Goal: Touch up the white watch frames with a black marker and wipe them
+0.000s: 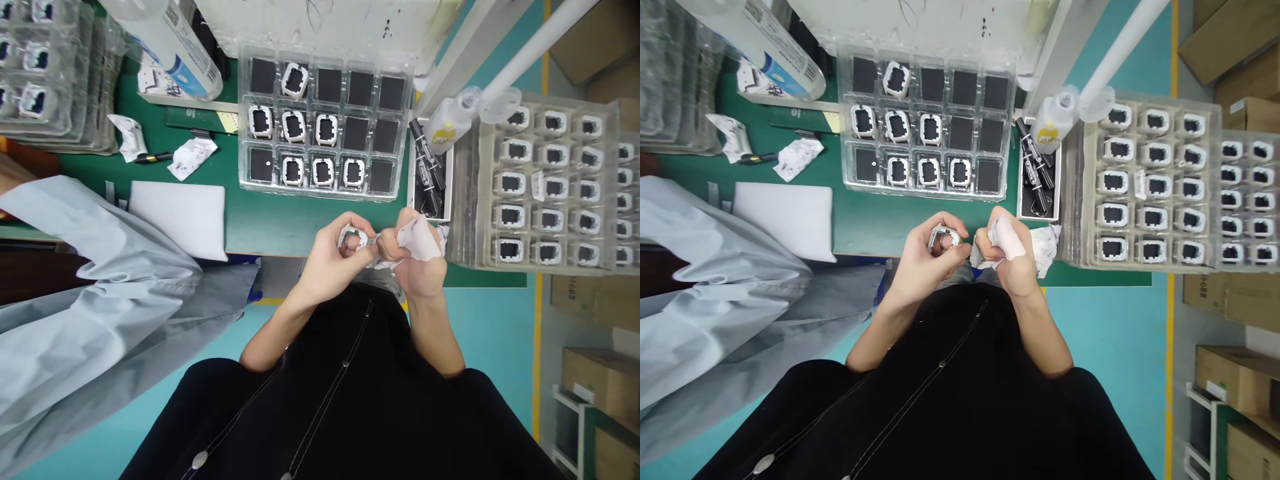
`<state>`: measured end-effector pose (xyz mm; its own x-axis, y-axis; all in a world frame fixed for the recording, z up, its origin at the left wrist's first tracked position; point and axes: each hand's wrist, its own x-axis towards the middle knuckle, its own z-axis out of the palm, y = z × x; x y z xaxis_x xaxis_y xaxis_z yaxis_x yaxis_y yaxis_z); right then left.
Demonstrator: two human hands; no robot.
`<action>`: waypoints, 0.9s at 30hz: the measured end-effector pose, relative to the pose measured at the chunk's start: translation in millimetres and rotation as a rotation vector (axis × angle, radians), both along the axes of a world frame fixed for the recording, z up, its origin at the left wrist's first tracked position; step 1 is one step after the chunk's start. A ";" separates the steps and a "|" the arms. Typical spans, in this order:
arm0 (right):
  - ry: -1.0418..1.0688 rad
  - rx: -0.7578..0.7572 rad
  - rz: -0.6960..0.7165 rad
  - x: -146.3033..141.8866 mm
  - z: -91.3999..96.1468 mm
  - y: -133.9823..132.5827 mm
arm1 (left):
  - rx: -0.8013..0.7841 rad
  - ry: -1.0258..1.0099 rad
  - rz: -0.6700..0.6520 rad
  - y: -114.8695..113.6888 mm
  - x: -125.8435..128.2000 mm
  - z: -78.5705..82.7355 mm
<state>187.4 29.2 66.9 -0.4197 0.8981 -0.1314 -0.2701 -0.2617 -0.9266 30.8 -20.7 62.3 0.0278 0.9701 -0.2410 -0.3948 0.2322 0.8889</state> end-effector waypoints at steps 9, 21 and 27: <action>-0.109 0.139 -0.104 2.1 -6.0 -9.4 | 0.104 0.129 0.020 -3.2 2.9 1.2; -0.413 0.461 -0.269 -7.6 -0.9 -24.1 | 0.434 0.520 0.095 -7.9 5.3 -21.8; -0.538 0.540 -0.289 -11.8 4.2 -27.3 | 0.533 0.718 0.150 -10.9 7.7 -30.9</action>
<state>175.5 1.9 71.1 -0.1648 0.9585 0.2327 0.2596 0.2698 -0.9273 38.5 -31.6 31.4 -0.0916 0.9395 0.3301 0.3028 -0.2895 0.9080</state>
